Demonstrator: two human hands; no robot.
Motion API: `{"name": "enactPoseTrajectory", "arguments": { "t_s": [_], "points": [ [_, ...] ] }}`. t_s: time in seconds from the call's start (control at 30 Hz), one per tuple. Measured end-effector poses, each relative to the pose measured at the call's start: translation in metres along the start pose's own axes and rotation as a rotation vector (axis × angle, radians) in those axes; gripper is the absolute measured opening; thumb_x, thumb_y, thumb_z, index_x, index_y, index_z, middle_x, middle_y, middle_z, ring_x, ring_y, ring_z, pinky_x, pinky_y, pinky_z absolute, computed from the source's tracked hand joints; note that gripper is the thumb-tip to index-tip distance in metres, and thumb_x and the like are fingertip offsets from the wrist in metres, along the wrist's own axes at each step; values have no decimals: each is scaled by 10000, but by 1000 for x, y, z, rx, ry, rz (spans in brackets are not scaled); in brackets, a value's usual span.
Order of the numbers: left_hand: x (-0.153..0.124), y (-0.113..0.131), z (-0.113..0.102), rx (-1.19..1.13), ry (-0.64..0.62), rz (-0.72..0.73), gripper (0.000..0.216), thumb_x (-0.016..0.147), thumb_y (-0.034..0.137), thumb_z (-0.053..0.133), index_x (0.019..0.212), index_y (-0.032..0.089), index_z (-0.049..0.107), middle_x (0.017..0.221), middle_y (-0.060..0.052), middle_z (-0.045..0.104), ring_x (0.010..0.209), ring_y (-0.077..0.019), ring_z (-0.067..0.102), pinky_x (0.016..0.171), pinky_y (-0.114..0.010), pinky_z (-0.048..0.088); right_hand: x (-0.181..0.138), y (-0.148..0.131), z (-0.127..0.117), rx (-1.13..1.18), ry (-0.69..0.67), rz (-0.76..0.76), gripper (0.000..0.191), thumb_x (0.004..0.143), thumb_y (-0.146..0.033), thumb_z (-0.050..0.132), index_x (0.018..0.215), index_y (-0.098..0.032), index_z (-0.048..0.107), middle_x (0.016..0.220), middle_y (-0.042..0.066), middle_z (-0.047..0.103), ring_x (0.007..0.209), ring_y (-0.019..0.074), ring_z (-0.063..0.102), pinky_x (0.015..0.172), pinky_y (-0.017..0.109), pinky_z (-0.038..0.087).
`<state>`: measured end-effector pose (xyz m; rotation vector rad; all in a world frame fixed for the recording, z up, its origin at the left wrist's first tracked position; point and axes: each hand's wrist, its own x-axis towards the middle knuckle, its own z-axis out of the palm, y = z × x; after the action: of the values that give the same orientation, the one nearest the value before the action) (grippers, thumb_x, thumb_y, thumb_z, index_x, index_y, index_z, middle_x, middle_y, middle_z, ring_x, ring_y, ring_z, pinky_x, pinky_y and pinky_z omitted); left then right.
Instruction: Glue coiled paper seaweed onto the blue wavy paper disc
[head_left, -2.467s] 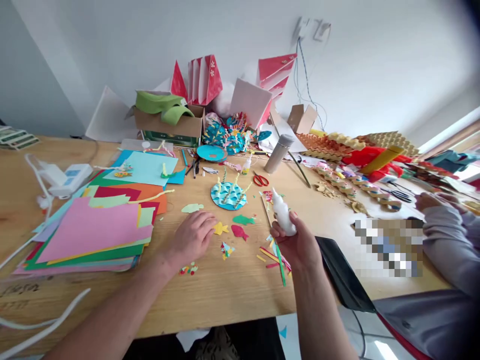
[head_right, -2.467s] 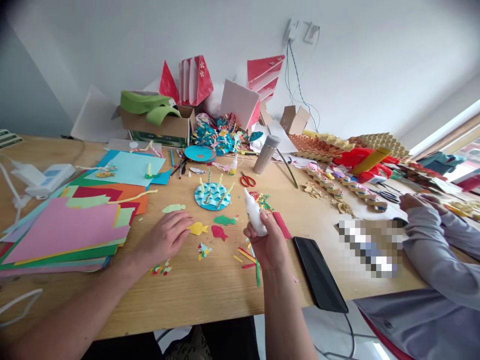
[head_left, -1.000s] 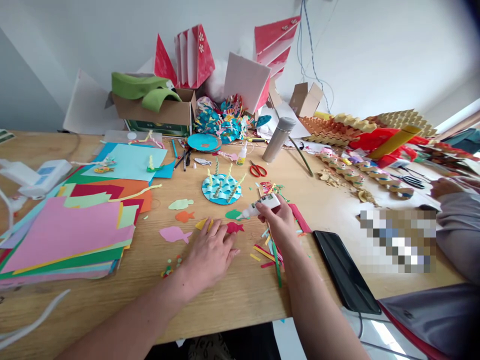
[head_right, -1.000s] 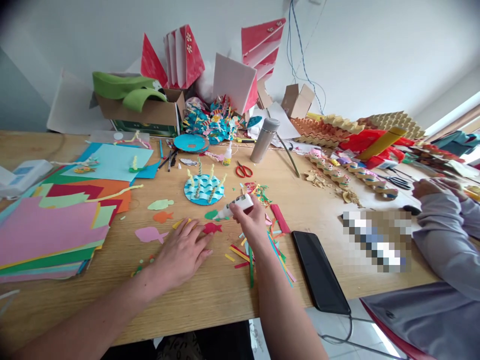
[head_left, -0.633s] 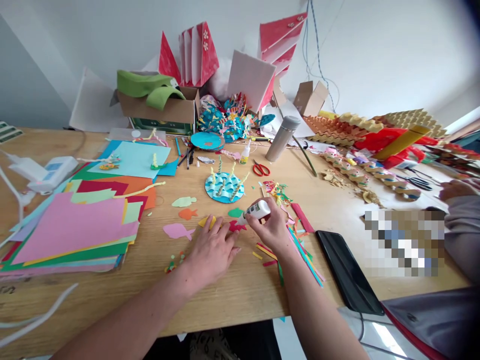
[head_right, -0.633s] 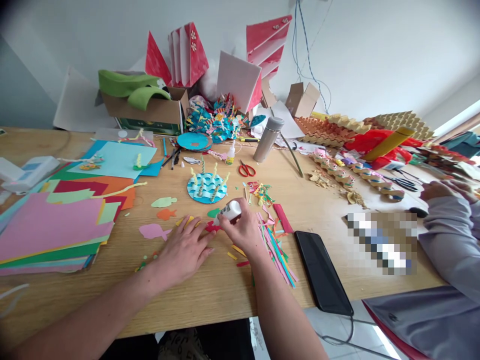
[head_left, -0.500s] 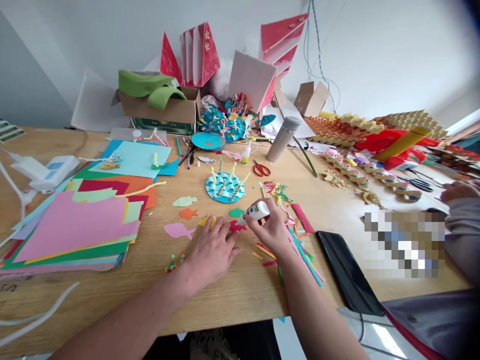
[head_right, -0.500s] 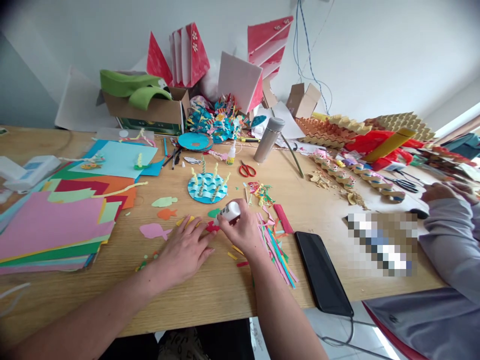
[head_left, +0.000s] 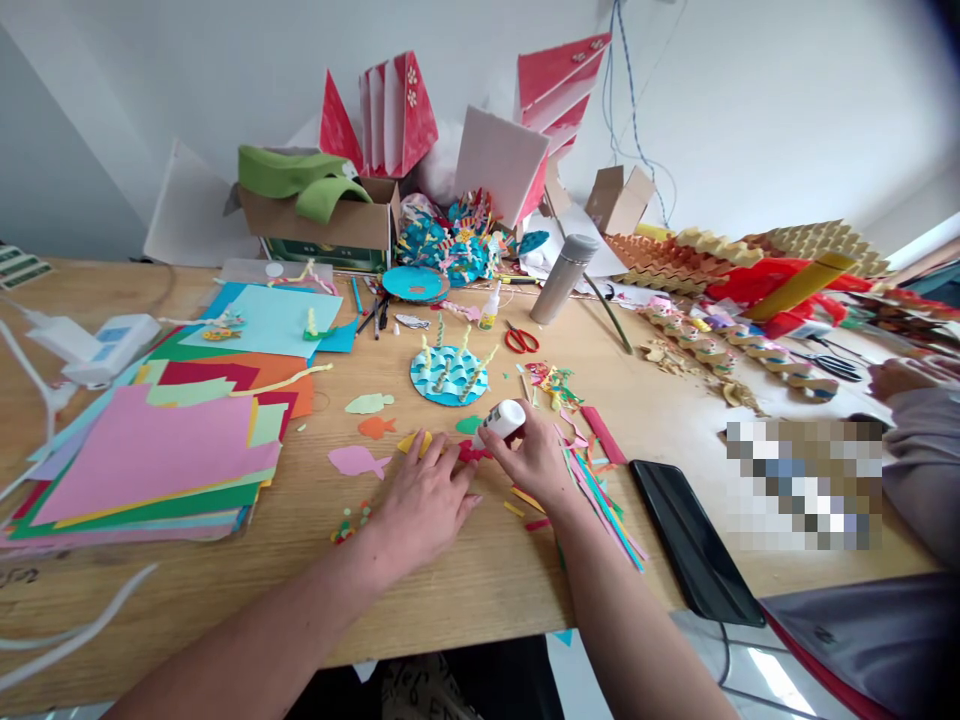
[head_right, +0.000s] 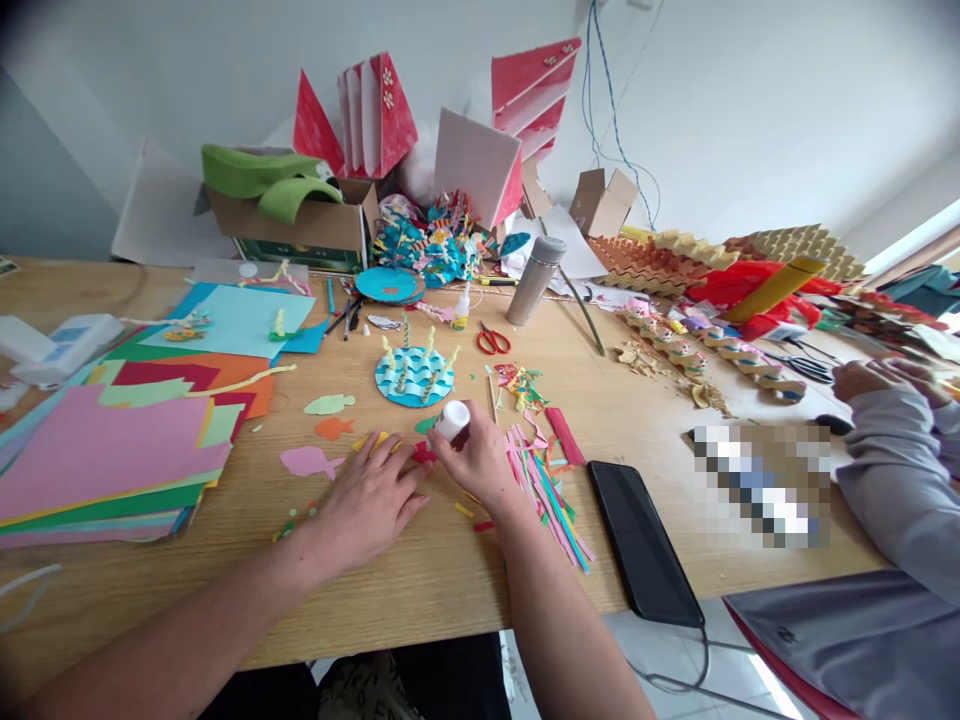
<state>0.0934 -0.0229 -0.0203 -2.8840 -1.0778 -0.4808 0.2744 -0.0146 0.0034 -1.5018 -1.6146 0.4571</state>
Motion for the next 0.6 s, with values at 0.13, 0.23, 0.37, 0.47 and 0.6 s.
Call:
{"name": "enactPoseTrajectory", "arguments": {
  "t_s": [0.13, 0.23, 0.37, 0.47, 0.6],
  "points": [
    [-1, 0, -1, -7, 5, -12, 372, 930, 379, 481, 1237, 191, 575, 1275, -121, 586, 1272, -335, 436, 1092, -569, 282, -2, -2, -1, 56, 56, -30, 168, 776, -307, 647, 823, -229, 506, 691, -21, 564, 564, 126, 511, 541, 261, 392],
    [-1, 1, -2, -7, 0, -13, 368, 926, 376, 488, 1234, 194, 575, 1266, -120, 589, 1269, -339, 439, 1087, -566, 288, -2, -4, 0, 54, 54, -42, 176, 771, -299, 648, 811, -228, 491, 702, -17, 562, 565, 123, 509, 538, 257, 392],
    [0, 1, -1, -4, -11, -9, 359, 924, 369, 492, 1216, 178, 578, 1251, -126, 590, 1264, -341, 437, 1086, -567, 290, -2, -5, 2, -24, -1, -38, 180, 775, -311, 629, 783, -224, 472, 647, -28, 528, 535, 117, 489, 510, 246, 374],
    [0, 0, 0, 2, -14, -15, 362, 927, 375, 485, 1220, 183, 574, 1255, -121, 584, 1269, -339, 431, 1086, -563, 290, -2, -4, 3, -31, 19, -35, 177, 793, -332, 605, 798, -214, 472, 672, -15, 552, 539, 114, 494, 505, 240, 381],
    [0, 0, -2, 17, -28, -13, 364, 925, 378, 487, 1217, 181, 576, 1245, -119, 589, 1259, -338, 438, 1083, -559, 296, -2, -4, 4, -65, -17, -29, 176, 787, -328, 604, 780, -210, 475, 647, -19, 548, 532, 113, 489, 505, 237, 378]
  ]
}}
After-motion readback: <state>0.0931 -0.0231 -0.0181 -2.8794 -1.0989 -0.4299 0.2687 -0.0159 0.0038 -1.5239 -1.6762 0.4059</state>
